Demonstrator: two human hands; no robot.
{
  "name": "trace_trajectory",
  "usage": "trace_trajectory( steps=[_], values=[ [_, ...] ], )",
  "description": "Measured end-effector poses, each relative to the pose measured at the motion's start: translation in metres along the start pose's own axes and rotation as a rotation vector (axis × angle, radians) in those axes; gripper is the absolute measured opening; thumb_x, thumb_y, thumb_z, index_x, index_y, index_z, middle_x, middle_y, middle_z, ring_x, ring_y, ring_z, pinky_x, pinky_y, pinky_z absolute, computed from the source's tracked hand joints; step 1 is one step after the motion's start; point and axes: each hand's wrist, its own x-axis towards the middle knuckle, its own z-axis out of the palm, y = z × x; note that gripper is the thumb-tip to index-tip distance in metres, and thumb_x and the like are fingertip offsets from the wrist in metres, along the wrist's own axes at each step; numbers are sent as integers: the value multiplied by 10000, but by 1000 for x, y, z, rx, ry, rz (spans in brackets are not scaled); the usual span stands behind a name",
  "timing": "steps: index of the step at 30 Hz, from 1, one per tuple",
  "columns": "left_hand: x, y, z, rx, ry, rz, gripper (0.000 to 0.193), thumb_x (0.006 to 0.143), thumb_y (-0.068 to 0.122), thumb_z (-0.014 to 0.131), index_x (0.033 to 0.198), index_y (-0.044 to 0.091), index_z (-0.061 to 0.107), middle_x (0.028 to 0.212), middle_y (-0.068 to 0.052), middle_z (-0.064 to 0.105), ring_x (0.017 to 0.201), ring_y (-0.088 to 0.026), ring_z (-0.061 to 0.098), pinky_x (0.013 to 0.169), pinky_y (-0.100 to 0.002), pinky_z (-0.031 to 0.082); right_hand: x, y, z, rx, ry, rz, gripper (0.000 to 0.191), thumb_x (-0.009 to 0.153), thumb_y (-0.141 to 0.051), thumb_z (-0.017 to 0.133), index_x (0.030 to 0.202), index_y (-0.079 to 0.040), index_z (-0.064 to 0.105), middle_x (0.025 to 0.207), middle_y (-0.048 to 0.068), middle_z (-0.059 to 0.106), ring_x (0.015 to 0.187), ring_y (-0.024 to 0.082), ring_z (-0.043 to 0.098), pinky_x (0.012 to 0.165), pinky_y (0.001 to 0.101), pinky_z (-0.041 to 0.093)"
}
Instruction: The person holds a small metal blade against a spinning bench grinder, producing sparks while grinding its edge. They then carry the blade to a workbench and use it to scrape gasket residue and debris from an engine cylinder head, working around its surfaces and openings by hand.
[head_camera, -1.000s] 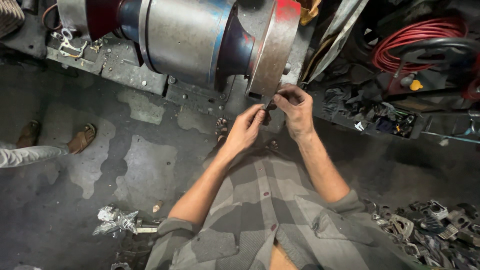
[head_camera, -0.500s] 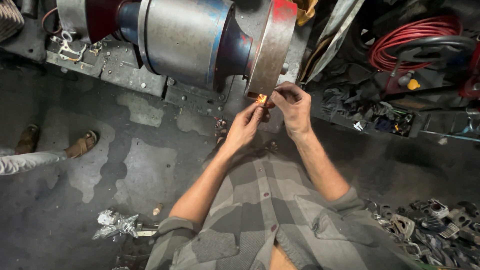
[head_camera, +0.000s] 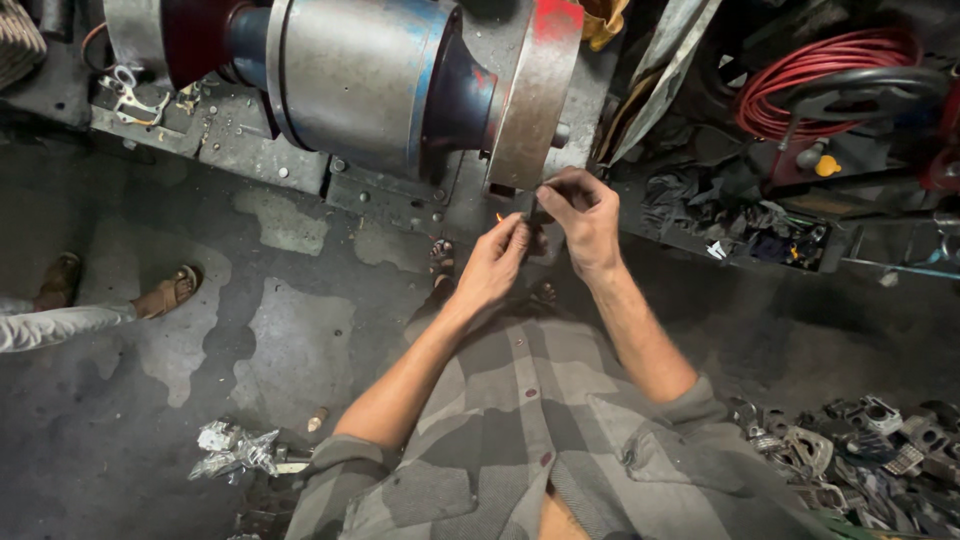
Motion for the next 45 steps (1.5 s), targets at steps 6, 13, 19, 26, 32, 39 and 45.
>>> trace_trajectory(
  steps=[6,13,19,26,32,39,45],
  values=[
    [-10,8,-10,280,-19,176,325,1135,292,540,1156,-19,633,987,-21,600,915,-102,595,820,-269,505,-9,4,-21,295,-128,192,167,963,-32,697,1127,-7,675,1045,52,710,930,138,672,860,299,552],
    [-9,3,-13,166,46,-16,331,1115,290,503,1242,-1,595,922,3,630,869,-70,605,791,-248,513,-3,17,-15,211,-31,115,138,952,13,750,1067,-4,675,1036,37,687,961,128,662,901,286,542],
    [-5,-3,-17,173,59,-2,362,1104,283,506,1290,-16,592,926,-6,626,864,-89,605,799,-272,525,-1,10,3,89,-2,23,110,957,22,773,1004,22,674,975,51,665,891,134,656,821,288,539],
    [1,-5,-21,152,47,60,350,1122,266,491,1292,-23,593,977,-22,666,925,-101,628,873,-274,530,0,-6,15,37,7,24,105,966,-9,738,1033,41,675,979,60,676,884,125,658,821,278,547],
    [1,-2,-21,151,31,81,361,1130,255,475,1342,-4,610,999,-20,665,941,-102,631,902,-275,535,1,-8,18,46,0,2,111,977,-13,735,1036,51,667,987,68,675,890,131,658,826,281,548],
    [4,4,-17,114,52,89,359,1117,246,464,1351,7,594,1112,-4,681,1011,-87,613,935,-268,506,3,-15,20,48,1,16,109,971,-11,725,1035,56,668,966,73,683,850,144,680,796,292,576],
    [1,7,-14,144,24,71,362,1150,286,441,1305,16,625,973,2,644,934,-92,604,889,-271,518,3,-19,24,46,20,18,112,963,-14,737,1028,52,673,971,61,684,866,124,669,802,285,574]
  ],
)
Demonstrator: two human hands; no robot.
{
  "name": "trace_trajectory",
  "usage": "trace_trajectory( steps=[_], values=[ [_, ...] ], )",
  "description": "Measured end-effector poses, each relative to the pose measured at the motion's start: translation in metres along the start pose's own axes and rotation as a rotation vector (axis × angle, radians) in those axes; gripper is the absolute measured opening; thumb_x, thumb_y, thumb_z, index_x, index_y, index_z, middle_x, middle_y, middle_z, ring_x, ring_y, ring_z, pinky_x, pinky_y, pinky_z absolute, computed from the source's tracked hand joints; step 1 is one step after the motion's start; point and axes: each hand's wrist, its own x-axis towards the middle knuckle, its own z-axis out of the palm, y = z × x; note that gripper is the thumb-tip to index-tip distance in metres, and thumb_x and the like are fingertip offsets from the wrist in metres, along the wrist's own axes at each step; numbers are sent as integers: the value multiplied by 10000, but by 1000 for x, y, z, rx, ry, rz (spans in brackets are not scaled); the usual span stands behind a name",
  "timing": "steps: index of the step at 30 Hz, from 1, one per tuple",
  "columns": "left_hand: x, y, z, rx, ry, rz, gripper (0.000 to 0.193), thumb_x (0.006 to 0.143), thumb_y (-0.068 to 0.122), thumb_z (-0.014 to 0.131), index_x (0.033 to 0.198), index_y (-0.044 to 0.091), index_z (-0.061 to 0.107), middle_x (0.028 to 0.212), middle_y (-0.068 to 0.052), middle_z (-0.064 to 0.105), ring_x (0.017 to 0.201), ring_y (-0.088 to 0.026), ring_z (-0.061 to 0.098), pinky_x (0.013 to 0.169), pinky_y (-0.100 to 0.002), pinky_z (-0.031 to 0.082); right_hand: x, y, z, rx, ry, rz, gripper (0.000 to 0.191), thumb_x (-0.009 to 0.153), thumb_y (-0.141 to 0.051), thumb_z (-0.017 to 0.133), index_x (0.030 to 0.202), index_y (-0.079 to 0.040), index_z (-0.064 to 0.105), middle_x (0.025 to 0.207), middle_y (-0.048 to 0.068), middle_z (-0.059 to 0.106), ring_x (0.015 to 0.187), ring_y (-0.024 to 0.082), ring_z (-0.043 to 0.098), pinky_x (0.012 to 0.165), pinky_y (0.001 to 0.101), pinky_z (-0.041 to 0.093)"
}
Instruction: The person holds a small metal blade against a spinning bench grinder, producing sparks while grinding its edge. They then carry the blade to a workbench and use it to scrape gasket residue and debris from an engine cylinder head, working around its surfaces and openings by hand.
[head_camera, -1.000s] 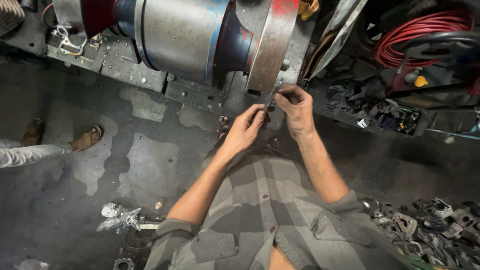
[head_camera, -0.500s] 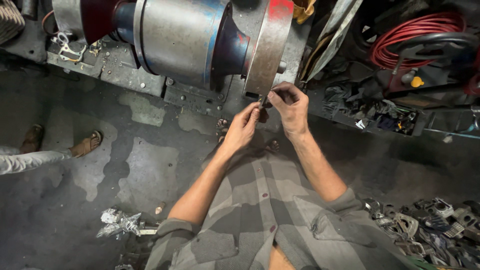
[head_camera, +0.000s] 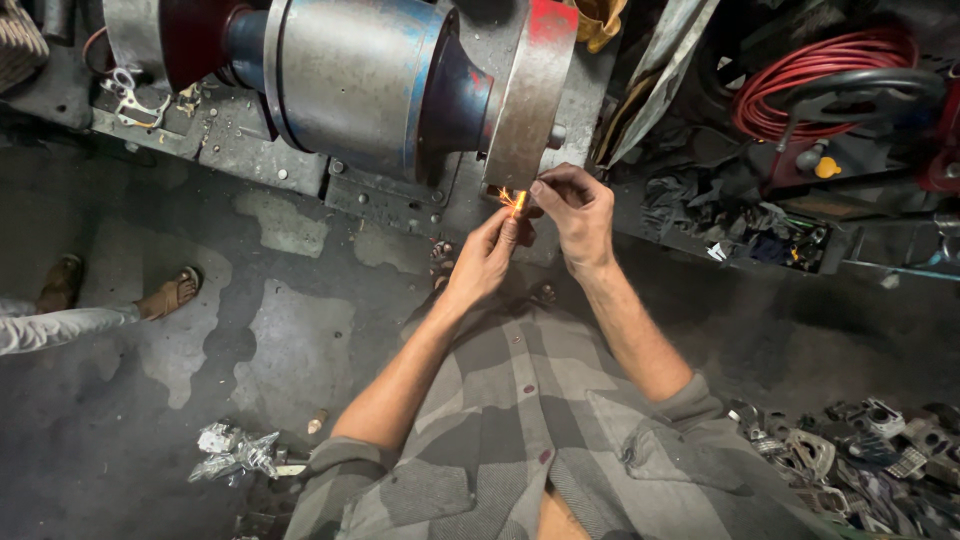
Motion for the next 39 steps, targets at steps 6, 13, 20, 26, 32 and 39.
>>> trace_trajectory(
  steps=[6,13,20,26,32,39],
  values=[
    [0,2,6,-19,-1,-43,400,1125,318,438,1325,21,615,983,2,646,933,-82,590,870,-257,496,0,6,-9,-28,-3,6,115,962,-28,755,1014,44,683,947,53,678,857,115,655,762,279,540],
    [-10,52,12,217,25,0,302,1059,244,599,1226,-4,643,963,-54,661,850,-127,646,768,-288,531,-11,15,-40,189,-91,36,135,968,-10,684,1097,0,647,1000,70,694,915,146,660,847,298,539],
    [-23,101,22,527,37,57,297,981,240,703,1175,15,704,875,-122,644,704,-240,637,646,-338,505,-29,15,-71,195,-150,36,165,1008,-110,690,1138,-12,659,1021,84,681,928,163,629,827,313,508],
    [-20,84,48,368,120,-27,316,1002,249,684,1185,-8,707,956,-97,738,823,-152,697,729,-296,556,-43,16,-87,59,-95,166,220,1059,-159,635,1214,-5,660,1102,45,671,997,118,609,911,294,497],
    [-14,71,71,260,81,-315,362,993,269,626,1258,30,686,938,-103,769,830,-146,716,717,-311,590,-61,23,-93,29,-116,210,256,1025,-134,653,1237,9,638,1124,56,671,1067,161,622,970,330,501],
    [-19,66,76,561,64,-90,535,965,302,644,1395,1,539,1242,-201,673,1175,-351,661,972,-397,500,-34,0,-113,322,3,207,242,1079,-208,506,1279,-72,490,1100,103,650,1015,241,734,933,425,600]
  ],
)
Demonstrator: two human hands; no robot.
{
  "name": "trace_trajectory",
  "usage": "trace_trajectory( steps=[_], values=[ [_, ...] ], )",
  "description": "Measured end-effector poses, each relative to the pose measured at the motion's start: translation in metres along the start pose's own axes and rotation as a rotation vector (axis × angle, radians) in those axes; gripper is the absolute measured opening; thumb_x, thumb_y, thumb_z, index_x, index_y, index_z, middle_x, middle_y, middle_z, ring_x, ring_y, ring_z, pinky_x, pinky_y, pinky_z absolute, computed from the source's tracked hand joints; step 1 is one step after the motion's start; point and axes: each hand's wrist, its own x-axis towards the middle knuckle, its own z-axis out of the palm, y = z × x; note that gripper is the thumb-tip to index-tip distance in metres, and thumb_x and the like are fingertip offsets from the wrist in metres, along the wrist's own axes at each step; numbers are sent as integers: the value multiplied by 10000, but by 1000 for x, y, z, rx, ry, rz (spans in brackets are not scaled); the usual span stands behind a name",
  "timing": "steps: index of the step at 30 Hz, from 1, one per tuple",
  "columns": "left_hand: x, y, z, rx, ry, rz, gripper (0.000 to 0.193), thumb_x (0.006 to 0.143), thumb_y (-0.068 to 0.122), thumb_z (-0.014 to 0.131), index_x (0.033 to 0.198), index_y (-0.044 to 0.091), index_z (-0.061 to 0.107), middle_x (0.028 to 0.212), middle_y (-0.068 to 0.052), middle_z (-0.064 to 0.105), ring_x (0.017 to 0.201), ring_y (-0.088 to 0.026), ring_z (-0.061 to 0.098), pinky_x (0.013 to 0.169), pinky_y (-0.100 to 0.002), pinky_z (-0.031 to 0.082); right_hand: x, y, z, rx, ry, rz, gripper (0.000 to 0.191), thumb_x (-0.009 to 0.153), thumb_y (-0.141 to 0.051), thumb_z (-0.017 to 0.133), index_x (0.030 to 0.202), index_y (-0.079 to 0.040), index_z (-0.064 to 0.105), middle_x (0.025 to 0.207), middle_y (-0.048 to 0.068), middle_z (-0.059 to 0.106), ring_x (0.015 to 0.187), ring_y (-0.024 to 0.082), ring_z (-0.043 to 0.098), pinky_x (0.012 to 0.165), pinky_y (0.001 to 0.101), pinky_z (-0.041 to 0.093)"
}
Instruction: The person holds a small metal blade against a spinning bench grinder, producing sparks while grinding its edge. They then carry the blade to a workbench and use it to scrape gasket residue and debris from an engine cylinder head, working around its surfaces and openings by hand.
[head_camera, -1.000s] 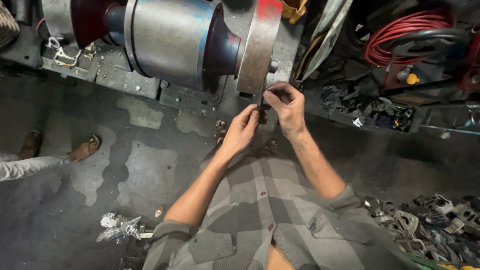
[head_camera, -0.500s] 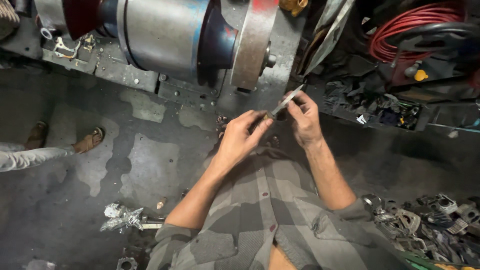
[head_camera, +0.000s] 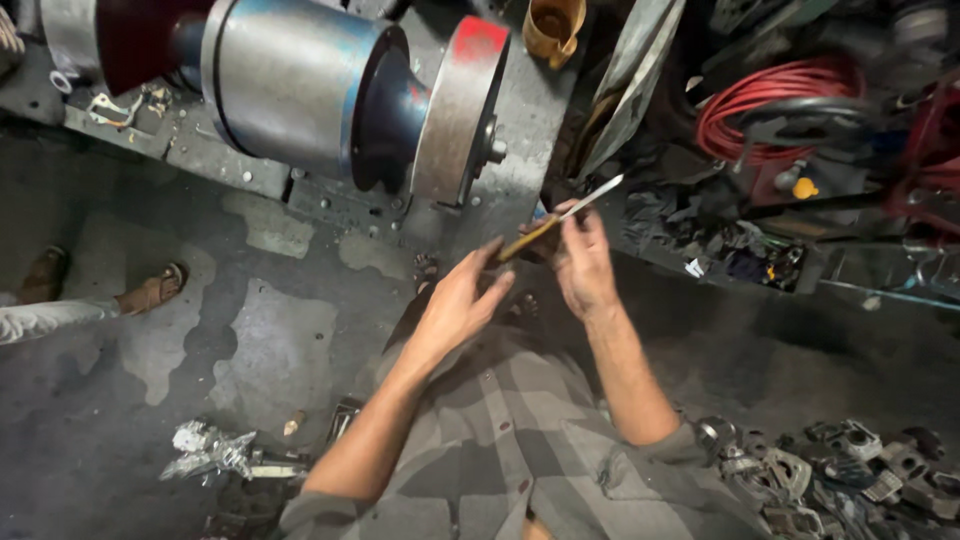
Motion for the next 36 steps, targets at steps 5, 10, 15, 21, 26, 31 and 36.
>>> trace_trajectory(
  steps=[5,10,15,21,26,31,36],
  values=[
    [-16,-19,-22,61,-114,4,429,993,337,608,1318,58,634,1276,-154,695,1226,-321,653,1024,-395,497,62,-56,-2,-481,96,-115,333,1097,-216,522,1413,-164,432,878,46,593,608,142,586,535,349,516],
    [-38,-42,-52,70,-94,-22,436,990,357,599,1314,70,645,1293,-145,698,1231,-323,644,1023,-402,489,131,-129,9,-1335,62,-525,342,1005,-185,723,1326,-142,615,974,123,717,833,269,679,694,396,525],
    [-49,-68,-79,80,1,-152,449,977,372,611,1325,89,635,1309,-133,689,1237,-306,643,1023,-386,493,178,-166,53,-1918,118,-418,310,890,-268,808,1176,-165,746,996,176,752,925,411,701,781,510,543],
    [-48,-91,-111,-10,36,-285,456,947,383,606,1327,133,639,1292,-105,708,1192,-275,691,976,-365,529,234,-160,99,-2228,26,-408,286,812,-274,830,1087,-203,799,933,178,749,892,407,714,757,525,564],
    [-29,-109,-131,56,38,-226,472,960,403,607,1318,97,641,1287,-139,702,1200,-310,672,983,-373,514,270,-152,129,-2340,-10,-387,288,752,-191,820,1039,-209,820,945,180,760,893,395,732,768,512,579],
    [-7,-124,-145,160,-8,-369,530,955,457,615,1308,62,622,1236,-183,704,1169,-343,671,966,-392,530,289,-144,145,-2346,-87,-301,221,709,-199,837,925,-153,822,931,189,759,885,388,740,771,503,590],
    [10,-132,-153,102,-44,-328,490,950,420,595,1295,77,658,1224,-177,728,1178,-339,680,973,-399,524,303,-136,148,-2414,-115,-370,167,699,-166,814,848,-91,807,884,199,752,845,379,745,735,482,601]
  ],
)
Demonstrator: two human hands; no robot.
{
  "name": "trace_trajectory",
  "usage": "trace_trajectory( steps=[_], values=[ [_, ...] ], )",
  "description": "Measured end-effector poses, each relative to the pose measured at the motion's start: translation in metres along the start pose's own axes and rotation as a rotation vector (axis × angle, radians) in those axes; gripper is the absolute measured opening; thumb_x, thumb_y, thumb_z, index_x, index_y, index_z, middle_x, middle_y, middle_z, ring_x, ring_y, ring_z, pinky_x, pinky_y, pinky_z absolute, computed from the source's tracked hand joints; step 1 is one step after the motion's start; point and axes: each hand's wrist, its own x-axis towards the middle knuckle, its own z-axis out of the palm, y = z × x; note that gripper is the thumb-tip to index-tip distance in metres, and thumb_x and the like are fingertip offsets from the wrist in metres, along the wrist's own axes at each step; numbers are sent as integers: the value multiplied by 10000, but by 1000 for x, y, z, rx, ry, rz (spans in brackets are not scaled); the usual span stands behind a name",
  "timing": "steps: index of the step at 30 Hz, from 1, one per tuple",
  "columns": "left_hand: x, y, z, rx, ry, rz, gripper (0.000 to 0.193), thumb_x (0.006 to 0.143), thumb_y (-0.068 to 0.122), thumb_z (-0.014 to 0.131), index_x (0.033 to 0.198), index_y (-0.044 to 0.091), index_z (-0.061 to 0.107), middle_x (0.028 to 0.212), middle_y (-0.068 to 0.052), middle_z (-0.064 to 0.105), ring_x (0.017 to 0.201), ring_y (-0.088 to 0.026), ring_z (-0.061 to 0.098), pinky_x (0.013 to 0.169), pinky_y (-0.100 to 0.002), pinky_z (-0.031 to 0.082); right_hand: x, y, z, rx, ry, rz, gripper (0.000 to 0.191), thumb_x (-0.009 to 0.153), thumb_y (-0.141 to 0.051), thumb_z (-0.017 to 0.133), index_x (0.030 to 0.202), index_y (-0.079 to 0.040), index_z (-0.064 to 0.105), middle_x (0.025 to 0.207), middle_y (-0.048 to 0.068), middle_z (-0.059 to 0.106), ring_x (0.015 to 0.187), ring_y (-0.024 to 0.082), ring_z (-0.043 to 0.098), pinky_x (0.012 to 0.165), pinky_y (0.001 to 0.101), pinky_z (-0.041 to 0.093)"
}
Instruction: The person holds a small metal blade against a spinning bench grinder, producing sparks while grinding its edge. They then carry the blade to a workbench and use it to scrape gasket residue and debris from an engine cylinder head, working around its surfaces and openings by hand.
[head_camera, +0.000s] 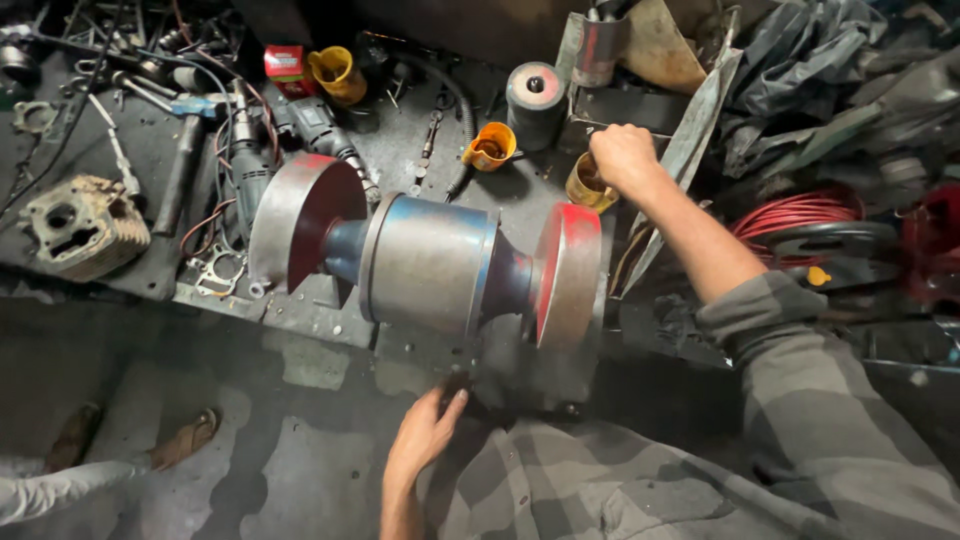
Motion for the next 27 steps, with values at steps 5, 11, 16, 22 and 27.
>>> trace_trajectory(
  steps=[5,11,16,22,27],
  values=[
    [11,1,-4,1,-71,31,484,950,404,598,1300,74,649,1233,-179,726,1184,-342,673,974,-400,518,10,2,4,2,0,-1,182,682,-130,795,842,-44,790,868,218,745,826,386,744,711,483,604],
    [18,10,-4,7,-181,99,506,940,423,596,1324,98,641,1271,-159,711,1196,-322,682,993,-388,512,14,5,-5,50,-2,32,159,689,-87,779,843,-49,796,886,224,742,849,393,742,744,487,604],
    [18,13,10,53,-150,194,515,956,431,603,1324,74,648,1307,-180,690,1220,-346,645,999,-397,502,11,2,-16,60,-24,60,179,676,-104,803,843,-40,791,893,224,743,855,395,740,746,492,605],
    [5,16,41,146,-218,349,586,955,472,626,1342,32,600,1297,-203,671,1221,-359,632,1013,-410,491,-23,11,-20,62,-13,72,266,680,-177,840,894,-27,794,902,227,733,870,401,732,778,478,599],
    [-19,28,60,210,-367,150,583,932,510,595,1313,70,608,1259,-153,700,1183,-309,679,1001,-386,530,-95,44,5,579,309,241,244,815,-212,799,1010,-65,805,875,208,749,848,380,743,759,459,574]
  ],
)
